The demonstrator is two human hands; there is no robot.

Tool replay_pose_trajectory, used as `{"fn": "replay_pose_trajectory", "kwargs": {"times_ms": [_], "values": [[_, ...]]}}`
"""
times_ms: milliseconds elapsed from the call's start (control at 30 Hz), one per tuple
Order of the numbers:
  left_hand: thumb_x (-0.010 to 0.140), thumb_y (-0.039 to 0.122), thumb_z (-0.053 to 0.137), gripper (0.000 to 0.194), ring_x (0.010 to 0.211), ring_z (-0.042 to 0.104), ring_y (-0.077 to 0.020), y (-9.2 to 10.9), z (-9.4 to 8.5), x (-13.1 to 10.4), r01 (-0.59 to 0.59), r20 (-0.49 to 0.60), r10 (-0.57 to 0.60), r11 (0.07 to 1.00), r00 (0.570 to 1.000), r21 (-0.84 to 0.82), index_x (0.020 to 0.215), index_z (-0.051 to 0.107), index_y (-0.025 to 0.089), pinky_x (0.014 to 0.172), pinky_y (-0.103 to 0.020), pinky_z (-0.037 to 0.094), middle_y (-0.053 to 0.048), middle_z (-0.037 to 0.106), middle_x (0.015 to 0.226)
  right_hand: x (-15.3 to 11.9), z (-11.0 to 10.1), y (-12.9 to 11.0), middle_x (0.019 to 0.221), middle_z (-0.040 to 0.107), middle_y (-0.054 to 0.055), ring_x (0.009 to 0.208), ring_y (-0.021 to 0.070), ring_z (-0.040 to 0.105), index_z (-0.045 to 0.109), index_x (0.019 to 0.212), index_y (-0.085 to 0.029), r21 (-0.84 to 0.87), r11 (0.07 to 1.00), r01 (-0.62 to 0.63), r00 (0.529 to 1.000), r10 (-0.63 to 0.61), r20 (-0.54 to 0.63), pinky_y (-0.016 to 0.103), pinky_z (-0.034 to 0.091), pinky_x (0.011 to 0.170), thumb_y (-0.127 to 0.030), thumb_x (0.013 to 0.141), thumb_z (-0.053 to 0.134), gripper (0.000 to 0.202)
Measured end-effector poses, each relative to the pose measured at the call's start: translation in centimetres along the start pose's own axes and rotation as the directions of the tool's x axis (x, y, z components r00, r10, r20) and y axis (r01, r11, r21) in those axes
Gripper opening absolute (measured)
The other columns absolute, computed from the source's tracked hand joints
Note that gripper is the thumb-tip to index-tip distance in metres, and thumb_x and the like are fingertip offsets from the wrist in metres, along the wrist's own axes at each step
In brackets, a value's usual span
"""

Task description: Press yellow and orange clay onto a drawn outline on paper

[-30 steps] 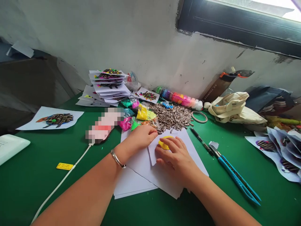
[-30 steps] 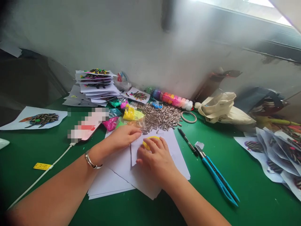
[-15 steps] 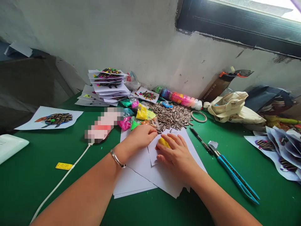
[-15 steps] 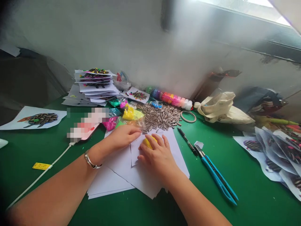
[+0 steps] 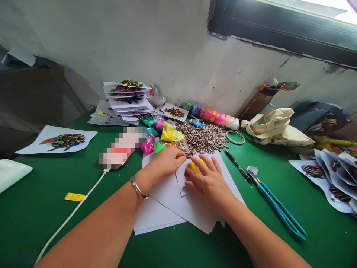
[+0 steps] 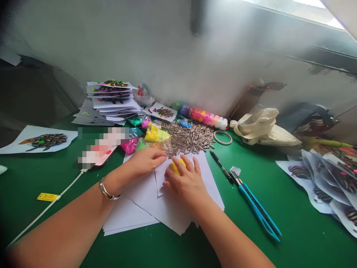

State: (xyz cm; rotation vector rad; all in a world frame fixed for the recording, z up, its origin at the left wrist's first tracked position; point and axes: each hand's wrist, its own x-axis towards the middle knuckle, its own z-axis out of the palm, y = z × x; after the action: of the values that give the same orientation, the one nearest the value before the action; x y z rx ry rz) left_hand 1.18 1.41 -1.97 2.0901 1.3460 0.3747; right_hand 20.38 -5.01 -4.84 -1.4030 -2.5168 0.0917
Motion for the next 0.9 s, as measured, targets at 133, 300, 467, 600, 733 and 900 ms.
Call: {"fn": "replay_pose_trajectory", "kwargs": {"times_ms": [133,300,467,600,733,900], "values": [[0.088,0.025,0.048,0.026,0.074,0.058,-0.0178,0.2,-0.1,-0.1,-0.003,-0.002,0.003,1.000,1.000,-0.011,0.067,0.063,0.018,0.065,-0.027,0.036,-0.003,0.067,0.075,-0.1,0.1,1.0,0.141,0.057,0.009,0.135,0.0358,0.043,0.073,0.113,-0.030,0.076,0.997,0.014,0.998,-0.009,-0.056,0.064,0.034,0.108,-0.038,0.095,0.058,0.025],[0.088,0.025,0.047,0.027,0.070,0.055,-0.0170,-0.1,0.0,0.1,-0.011,0.003,0.011,1.000,1.000,-0.014,0.064,0.060,0.018,0.062,-0.028,0.034,-0.001,0.064,0.071,-0.4,-0.1,1.2,0.139,0.058,0.008,0.134,0.0350,0.044,0.073,0.110,-0.032,0.081,0.997,0.008,0.997,-0.002,-0.080,0.063,0.033,0.109,-0.037,0.095,0.058,0.022],[0.088,0.026,0.047,0.027,0.070,0.054,-0.0165,-0.5,0.3,0.2,-0.020,-0.002,0.020,1.000,1.000,-0.011,0.065,0.057,0.018,0.061,-0.028,0.032,-0.001,0.062,0.071,-0.1,0.0,0.2,0.142,0.056,0.009,0.138,0.0388,0.039,0.071,0.115,-0.029,0.006,1.000,0.001,1.000,-0.001,-0.015,0.070,0.024,0.111,-0.039,0.093,0.061,0.026],[0.089,0.026,0.046,0.027,0.071,0.055,-0.0166,-0.3,0.2,0.1,-0.020,0.002,0.020,1.000,1.000,-0.012,0.066,0.058,0.018,0.062,-0.028,0.033,-0.002,0.064,0.073,-0.1,0.3,0.6,0.142,0.056,0.010,0.136,0.0371,0.041,0.072,0.114,-0.028,0.032,0.999,0.009,0.999,-0.008,-0.049,0.068,0.027,0.111,-0.039,0.095,0.058,0.026],[0.088,0.026,0.047,0.027,0.072,0.056,-0.0170,-0.1,0.0,0.0,-0.016,0.002,0.016,1.000,1.000,-0.011,0.066,0.059,0.018,0.063,-0.028,0.034,-0.002,0.065,0.073,-0.2,0.2,1.0,0.143,0.055,0.013,0.134,0.0365,0.044,0.071,0.114,-0.027,0.048,0.999,-0.008,0.997,0.011,-0.076,0.066,0.034,0.107,-0.039,0.095,0.057,0.027],[0.088,0.025,0.047,0.027,0.073,0.057,-0.0175,-0.1,0.0,0.1,-0.011,0.000,0.011,1.000,1.000,-0.007,0.065,0.060,0.018,0.063,-0.028,0.034,-0.003,0.066,0.073,0.0,0.0,0.2,0.146,0.053,0.010,0.139,0.0388,0.038,0.069,0.119,-0.030,-0.011,1.000,0.022,1.000,-0.022,0.007,0.071,0.025,0.110,-0.042,0.094,0.059,0.029]]}}
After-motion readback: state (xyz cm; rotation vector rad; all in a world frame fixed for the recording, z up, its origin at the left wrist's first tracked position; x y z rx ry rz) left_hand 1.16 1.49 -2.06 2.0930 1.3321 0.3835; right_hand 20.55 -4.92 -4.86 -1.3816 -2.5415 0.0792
